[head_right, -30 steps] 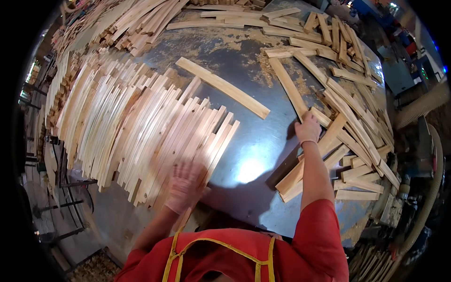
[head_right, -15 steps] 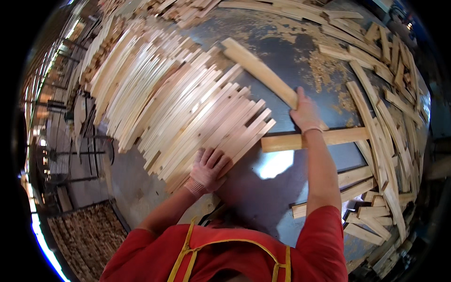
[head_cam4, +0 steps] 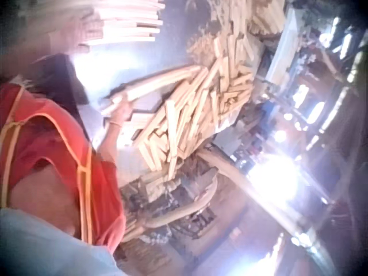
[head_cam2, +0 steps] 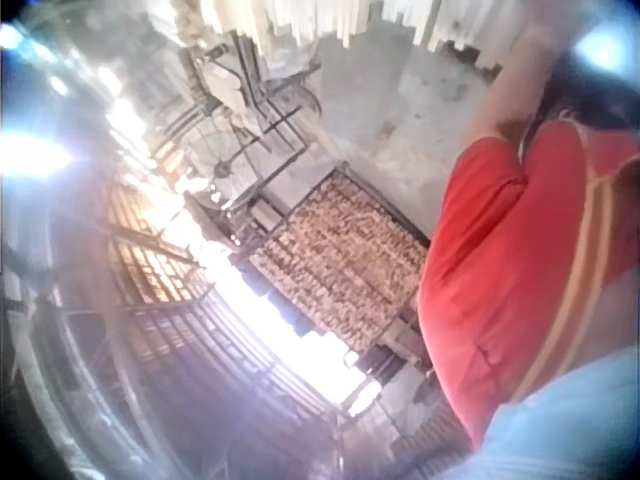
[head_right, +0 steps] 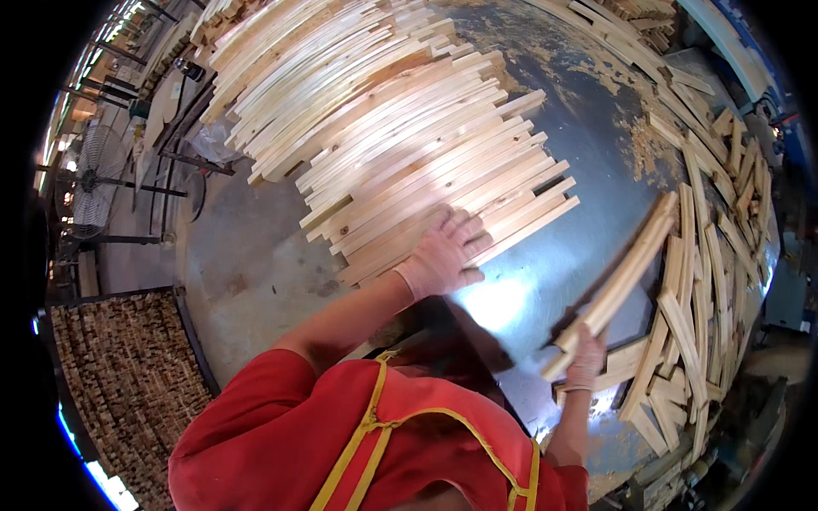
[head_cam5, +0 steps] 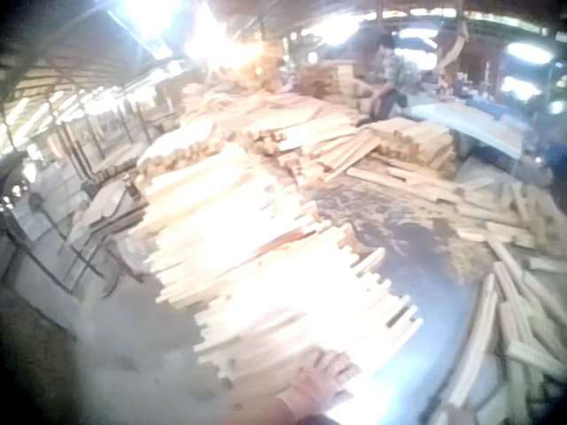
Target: The person repeatedly picks up thin wooden planks from a scattered pile on a metal table and stacks them neatly. They handle the planks one by one or in small groups, aligning them into a growing stack on the left side of the table.
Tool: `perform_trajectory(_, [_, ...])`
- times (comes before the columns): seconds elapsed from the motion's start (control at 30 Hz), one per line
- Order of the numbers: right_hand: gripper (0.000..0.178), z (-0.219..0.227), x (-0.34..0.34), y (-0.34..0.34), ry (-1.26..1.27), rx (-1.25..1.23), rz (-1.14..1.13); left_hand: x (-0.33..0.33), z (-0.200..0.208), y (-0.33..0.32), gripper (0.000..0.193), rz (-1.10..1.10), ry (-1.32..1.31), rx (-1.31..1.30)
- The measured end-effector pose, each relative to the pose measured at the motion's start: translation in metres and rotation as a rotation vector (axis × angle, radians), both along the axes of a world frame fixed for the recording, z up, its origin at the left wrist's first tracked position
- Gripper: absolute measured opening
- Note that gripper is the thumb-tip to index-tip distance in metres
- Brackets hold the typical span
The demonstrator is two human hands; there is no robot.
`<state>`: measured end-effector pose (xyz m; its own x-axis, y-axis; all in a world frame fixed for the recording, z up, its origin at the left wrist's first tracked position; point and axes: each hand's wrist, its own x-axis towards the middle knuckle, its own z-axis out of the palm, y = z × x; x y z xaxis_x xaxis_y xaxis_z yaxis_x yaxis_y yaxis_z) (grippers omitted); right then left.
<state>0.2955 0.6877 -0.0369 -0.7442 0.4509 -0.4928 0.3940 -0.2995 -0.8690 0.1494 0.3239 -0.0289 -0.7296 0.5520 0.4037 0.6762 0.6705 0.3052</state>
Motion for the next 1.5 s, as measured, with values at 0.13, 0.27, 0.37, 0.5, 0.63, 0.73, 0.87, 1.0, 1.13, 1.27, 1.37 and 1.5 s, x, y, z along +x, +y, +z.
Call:
perform_trajectory(0.13, [0.075, -0.026, 0.027, -0.133, 0.039, -0.040, 0.179, 0.000, -0.014, -0.092, 0.046, 0.528, -0.053, -0.398])
perform_trajectory(0.27, [0.075, -0.017, -0.004, -0.191, 0.033, 0.347, 0.621, 0.013, -0.014, -0.178, 0.053, 0.840, -0.257, -0.194])
perform_trajectory(0.37, [0.067, 0.002, -0.042, -0.181, 0.000, 0.257, 0.438, 0.018, 0.002, -0.183, 0.052, 0.873, -0.332, -0.188])
perform_trajectory(0.5, [0.077, 0.009, -0.059, -0.161, 0.042, 0.187, 0.282, -0.003, 0.022, -0.178, 0.049, 0.958, -0.580, -0.299])
perform_trajectory(0.63, [0.092, 0.006, -0.081, -0.128, 0.067, 0.097, 0.227, 0.038, 0.025, -0.170, 0.044, 0.472, -0.885, -0.095])
perform_trajectory(0.73, [0.091, 0.001, -0.092, -0.092, -0.024, 0.372, 0.267, 0.066, 0.018, -0.133, 0.038, 0.192, -1.315, 0.101])
perform_trajectory(0.87, [0.078, -0.014, -0.105, -0.048, -0.152, 0.392, 0.359, -0.004, 0.027, -0.069, 0.076, 0.563, -0.990, 0.069])
perform_trajectory(1.0, [0.067, 0.008, -0.144, -0.038, -0.273, 0.786, 0.722, -0.067, 0.024, 0.004, 0.095, 0.568, -0.907, -0.134])
perform_trajectory(1.13, [0.063, -0.021, -0.131, 0.003, -0.183, 0.431, 0.574, -0.056, 0.015, 0.034, 0.114, 0.566, -1.096, 0.149])
perform_trajectory(1.27, [0.062, -0.037, -0.115, 0.025, -0.006, 0.070, 0.311, -0.063, 0.013, 0.063, 0.116, 0.337, -1.209, 0.645])
perform_trajectory(1.37, [0.058, -0.004, -0.101, 0.038, 0.143, 0.139, 0.170, -0.073, 0.040, 0.083, 0.118, 0.294, -1.109, 0.453])
perform_trajectory(1.5, [0.057, 0.154, -0.109, 0.030, 0.321, 0.472, 0.080, -0.089, 0.182, 0.094, 0.108, -0.001, -0.938, 0.631])
